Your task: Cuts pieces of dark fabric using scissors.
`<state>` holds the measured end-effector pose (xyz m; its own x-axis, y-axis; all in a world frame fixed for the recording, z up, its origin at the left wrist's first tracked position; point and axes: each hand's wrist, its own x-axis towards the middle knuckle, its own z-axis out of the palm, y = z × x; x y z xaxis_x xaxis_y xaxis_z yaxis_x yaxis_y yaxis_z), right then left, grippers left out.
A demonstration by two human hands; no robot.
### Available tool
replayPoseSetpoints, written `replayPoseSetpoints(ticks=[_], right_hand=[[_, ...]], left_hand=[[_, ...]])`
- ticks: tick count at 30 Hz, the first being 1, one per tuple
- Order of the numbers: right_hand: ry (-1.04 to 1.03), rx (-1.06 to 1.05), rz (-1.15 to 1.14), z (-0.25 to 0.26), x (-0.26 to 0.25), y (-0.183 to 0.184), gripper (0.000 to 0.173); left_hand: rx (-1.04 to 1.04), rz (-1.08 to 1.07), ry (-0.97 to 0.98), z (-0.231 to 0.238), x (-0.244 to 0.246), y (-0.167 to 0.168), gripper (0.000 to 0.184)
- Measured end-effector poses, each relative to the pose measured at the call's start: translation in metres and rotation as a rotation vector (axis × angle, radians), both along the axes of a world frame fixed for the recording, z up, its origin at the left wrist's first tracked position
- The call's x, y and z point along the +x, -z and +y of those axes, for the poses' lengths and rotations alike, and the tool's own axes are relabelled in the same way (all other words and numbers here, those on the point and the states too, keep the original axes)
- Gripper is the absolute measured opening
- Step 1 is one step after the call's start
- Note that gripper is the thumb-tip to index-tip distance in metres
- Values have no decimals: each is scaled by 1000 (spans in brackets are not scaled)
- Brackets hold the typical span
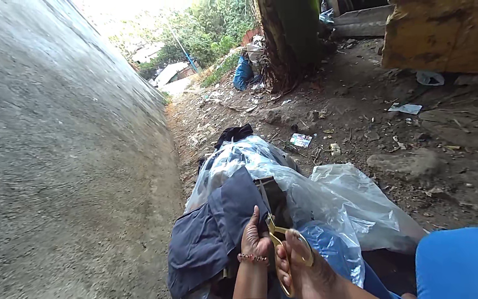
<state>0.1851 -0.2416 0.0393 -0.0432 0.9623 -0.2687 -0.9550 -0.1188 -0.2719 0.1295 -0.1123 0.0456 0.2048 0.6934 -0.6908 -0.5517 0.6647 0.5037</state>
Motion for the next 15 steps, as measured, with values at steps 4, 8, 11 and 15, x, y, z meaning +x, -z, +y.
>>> replayPoseSetpoints(ticks=[4, 8, 11, 15], right_hand=[[-29, -80, 32, 19, 6, -9, 63], [87, 37, 84, 14, 0, 1, 20], [87, 50, 51, 8, -1, 1, 24], [8, 61, 67, 12, -1, 7, 31]], left_hand=[[19, -47, 54, -6, -5, -6, 23], [2, -50, 28, -1, -6, -2, 22], [-22, -8, 4, 0, -5, 3, 20], [-15, -76, 63, -4, -10, 1, 28]])
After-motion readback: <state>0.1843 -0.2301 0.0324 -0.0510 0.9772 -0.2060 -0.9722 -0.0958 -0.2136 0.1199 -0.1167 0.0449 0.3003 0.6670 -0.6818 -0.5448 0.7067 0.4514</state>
